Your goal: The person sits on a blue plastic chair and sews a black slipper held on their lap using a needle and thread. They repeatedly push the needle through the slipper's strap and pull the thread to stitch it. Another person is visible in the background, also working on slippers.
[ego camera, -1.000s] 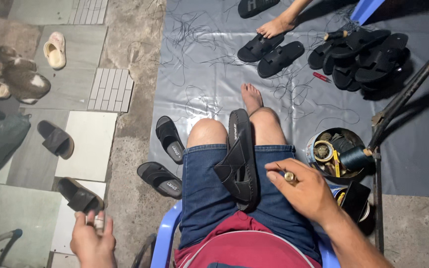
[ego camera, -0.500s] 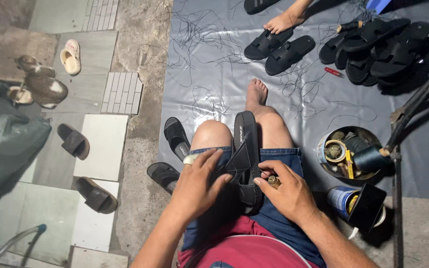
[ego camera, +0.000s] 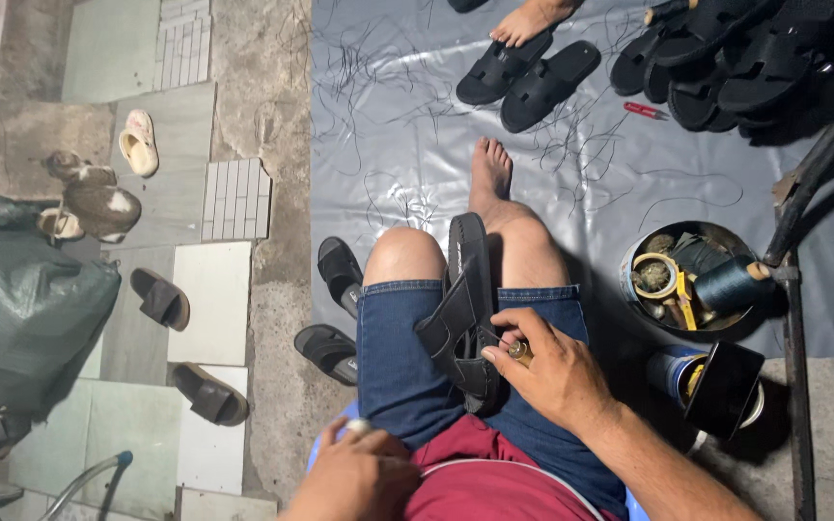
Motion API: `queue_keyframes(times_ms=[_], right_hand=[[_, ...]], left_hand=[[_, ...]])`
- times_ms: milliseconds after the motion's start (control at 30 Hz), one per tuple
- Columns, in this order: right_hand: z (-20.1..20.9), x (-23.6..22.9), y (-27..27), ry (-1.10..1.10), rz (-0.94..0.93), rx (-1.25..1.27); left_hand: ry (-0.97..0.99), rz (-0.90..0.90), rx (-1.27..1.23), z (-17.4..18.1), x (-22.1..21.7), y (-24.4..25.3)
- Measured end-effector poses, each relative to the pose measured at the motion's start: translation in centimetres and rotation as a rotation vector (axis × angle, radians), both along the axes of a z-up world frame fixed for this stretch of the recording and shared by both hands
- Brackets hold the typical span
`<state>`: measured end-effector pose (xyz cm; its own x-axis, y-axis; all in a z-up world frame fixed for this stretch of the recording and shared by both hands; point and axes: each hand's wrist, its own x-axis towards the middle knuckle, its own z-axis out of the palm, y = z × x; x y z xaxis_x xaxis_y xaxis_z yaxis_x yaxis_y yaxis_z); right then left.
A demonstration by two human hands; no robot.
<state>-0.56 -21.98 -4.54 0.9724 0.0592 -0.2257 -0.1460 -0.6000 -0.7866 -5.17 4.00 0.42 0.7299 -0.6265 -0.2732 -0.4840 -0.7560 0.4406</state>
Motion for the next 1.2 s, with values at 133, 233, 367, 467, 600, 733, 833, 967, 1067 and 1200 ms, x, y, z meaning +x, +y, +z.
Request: queue_keyframes(times_ms=[133,233,367,467,600,733,833,967,1067,1200], right_hand=[[0.1,0.1,0.7,0.020,0.013,0.048],[1.7,0.6,1.1,0.107,0.052,0.038],[5.0,1.5,0.8,0.141,0.219,0.096],[6.7,2.6,0.7,-0.020,0.291,0.035],[7.4,3.5,1.3,-0.132,0.375,-0.109],[6.9,4.4,1.7,-0.181,0.421,-0.228],[6.9,4.9,1.9,-0.163,0.469,-0.278],[7.4,5.4,2.1,-0.120,0.529,-0.333],[7.7,5.6,2.2,-0.033,0.495,-0.390],[8.2,5.8,2.4,-0.010,0.516,-0.405]], left_hand=[[0.304,0.143,0.153,3.6,3.9,-0.6],[0.198,0.397,-0.150,3.9,6.4,-2.6],[0.371,0.588,-0.242,1.4,9.0,-3.8],[0.398,0.565,-0.425,-1.0,9.7,-2.6],[0.445,0.598,-0.489,1.0,9.7,-2.3],[0.675,0.603,-0.539,0.3,10.2,-1.8],[0.758,0.641,-0.592,-1.8,9.8,-1.5],[0.868,0.709,-0.740,-3.5,9.5,-1.4],[0.892,0.685,-0.744,-3.3,9.7,-1.2],[0.905,0.669,-0.779,-4.2,9.4,-1.3]])
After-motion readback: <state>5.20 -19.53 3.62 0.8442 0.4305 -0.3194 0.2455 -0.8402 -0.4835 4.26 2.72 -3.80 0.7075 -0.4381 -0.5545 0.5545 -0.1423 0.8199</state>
